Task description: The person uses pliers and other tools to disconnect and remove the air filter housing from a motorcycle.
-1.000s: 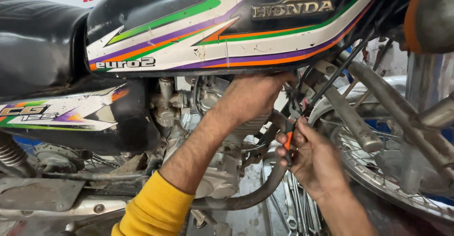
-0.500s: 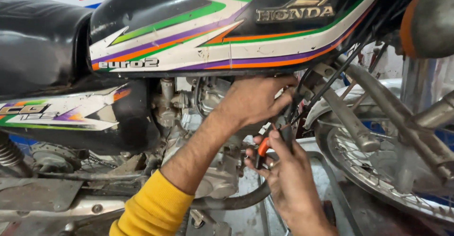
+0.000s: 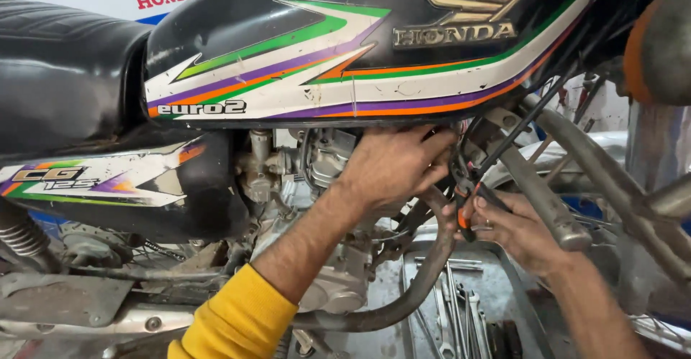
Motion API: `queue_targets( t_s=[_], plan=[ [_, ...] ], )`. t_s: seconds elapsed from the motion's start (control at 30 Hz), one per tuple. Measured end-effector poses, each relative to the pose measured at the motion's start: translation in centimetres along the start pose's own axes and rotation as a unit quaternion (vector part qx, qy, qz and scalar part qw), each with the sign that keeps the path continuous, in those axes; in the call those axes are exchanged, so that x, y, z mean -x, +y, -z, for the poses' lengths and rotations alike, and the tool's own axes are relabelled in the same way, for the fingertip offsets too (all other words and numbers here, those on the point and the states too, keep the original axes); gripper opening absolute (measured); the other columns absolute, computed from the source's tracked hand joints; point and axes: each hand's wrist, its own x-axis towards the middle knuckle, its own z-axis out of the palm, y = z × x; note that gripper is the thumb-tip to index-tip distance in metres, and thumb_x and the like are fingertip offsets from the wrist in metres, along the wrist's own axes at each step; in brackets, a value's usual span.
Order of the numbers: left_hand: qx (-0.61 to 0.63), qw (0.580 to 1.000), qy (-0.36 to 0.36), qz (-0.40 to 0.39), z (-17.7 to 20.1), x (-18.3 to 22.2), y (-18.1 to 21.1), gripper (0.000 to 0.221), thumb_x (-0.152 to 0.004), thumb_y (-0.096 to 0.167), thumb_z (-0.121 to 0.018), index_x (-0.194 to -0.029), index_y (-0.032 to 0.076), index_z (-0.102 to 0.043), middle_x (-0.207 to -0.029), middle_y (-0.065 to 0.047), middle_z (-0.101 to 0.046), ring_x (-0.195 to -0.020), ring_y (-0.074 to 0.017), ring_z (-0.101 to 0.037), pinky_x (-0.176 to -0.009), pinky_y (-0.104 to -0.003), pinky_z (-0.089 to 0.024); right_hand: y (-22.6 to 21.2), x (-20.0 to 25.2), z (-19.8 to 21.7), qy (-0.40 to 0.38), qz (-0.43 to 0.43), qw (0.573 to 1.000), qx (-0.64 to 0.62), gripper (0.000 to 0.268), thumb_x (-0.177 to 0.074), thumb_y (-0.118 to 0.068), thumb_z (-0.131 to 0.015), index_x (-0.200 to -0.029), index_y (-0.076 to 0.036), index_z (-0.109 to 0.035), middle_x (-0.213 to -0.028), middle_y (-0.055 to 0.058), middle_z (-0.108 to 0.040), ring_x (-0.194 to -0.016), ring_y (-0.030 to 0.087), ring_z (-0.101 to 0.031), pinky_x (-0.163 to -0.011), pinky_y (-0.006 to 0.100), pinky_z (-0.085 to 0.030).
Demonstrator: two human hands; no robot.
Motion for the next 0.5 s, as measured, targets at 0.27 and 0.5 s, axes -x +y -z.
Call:
queue_targets(
  t_s=[0.27,0.5],
  plan=[
    [-0.048,0.997,0.064,0.021,-0.7,-0.1,0.4,0.034,-0.088,0.043,-0.068,-0.11,0.018,-0.06,-0.086,-0.005,-0.07,-0.08,-0.0326,-0.069,-0.055,-0.049,-0.053,-1.0,-3.6,3.6,-0.164,0.005,0.986,0.001,0.027,-0.09,-0.016,-0.059,-0.105,0.006,-0.063,-0.109,0.034,-0.074,-0.1,0.047,-0.075,-0.086,0.054,-0.061],
    [0.031,0.996,-0.058,0.062,-0.5,-0.6,0.2,0.037,-0.098,0.042,-0.048,-0.126,0.019,-0.058,-0.098,-0.008,-0.073,-0.077,-0.0362,-0.071,-0.054,-0.055,-0.055,-5.0,-1.6,0.8,-0.153,0.013,0.988,-0.005,0.045,-0.085,-0.017,-0.063,-0.127,-0.002,-0.059,-0.092,0.026,-0.073,-0.099,0.043,-0.074,-0.075,0.058,-0.064]
  ],
)
